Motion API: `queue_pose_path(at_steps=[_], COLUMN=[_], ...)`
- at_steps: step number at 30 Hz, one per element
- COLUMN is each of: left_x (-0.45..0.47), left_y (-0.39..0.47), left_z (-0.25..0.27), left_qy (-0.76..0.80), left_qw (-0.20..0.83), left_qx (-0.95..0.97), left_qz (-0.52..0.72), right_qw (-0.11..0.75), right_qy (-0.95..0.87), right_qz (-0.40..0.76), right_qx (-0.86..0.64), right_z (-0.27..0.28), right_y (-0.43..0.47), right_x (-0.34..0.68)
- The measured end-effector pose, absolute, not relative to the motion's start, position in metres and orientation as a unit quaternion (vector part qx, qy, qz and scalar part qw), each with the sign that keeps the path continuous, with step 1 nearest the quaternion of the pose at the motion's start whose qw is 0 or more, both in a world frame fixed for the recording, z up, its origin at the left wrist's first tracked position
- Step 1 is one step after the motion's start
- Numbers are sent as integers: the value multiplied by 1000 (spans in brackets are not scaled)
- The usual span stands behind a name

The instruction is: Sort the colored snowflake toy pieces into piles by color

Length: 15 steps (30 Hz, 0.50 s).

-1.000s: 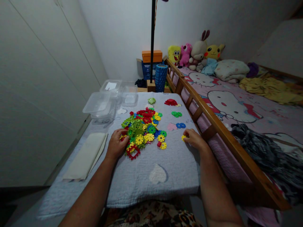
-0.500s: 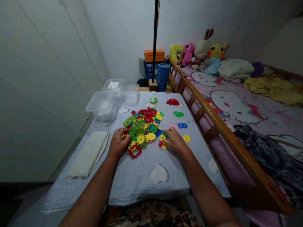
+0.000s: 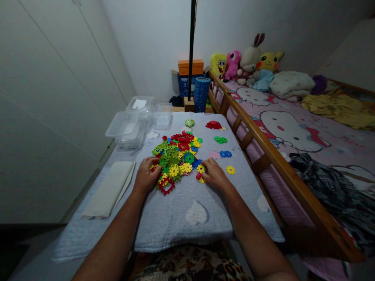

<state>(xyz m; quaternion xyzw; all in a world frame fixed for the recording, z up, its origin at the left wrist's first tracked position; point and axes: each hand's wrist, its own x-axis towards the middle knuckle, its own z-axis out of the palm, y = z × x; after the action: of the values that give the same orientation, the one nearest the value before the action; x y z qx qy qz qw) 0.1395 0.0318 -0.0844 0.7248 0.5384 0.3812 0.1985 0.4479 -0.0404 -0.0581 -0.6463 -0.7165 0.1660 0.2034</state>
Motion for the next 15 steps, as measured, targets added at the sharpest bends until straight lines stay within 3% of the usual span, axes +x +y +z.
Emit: queue_pose_path(at_steps=[6, 15], left_x=[140, 139], left_y=[32, 33], left_z=[-83, -86], left_qy=[541, 536], left_qw=[199, 201], left_qx=[724, 726], left_qz=[379, 380], right_qw=[230, 374], right_qy=[-704, -587], right_qz=[178, 333], right_qx=[-648, -636], right_z=[-58, -51], right_y=[-37, -42], right_x=[450, 494])
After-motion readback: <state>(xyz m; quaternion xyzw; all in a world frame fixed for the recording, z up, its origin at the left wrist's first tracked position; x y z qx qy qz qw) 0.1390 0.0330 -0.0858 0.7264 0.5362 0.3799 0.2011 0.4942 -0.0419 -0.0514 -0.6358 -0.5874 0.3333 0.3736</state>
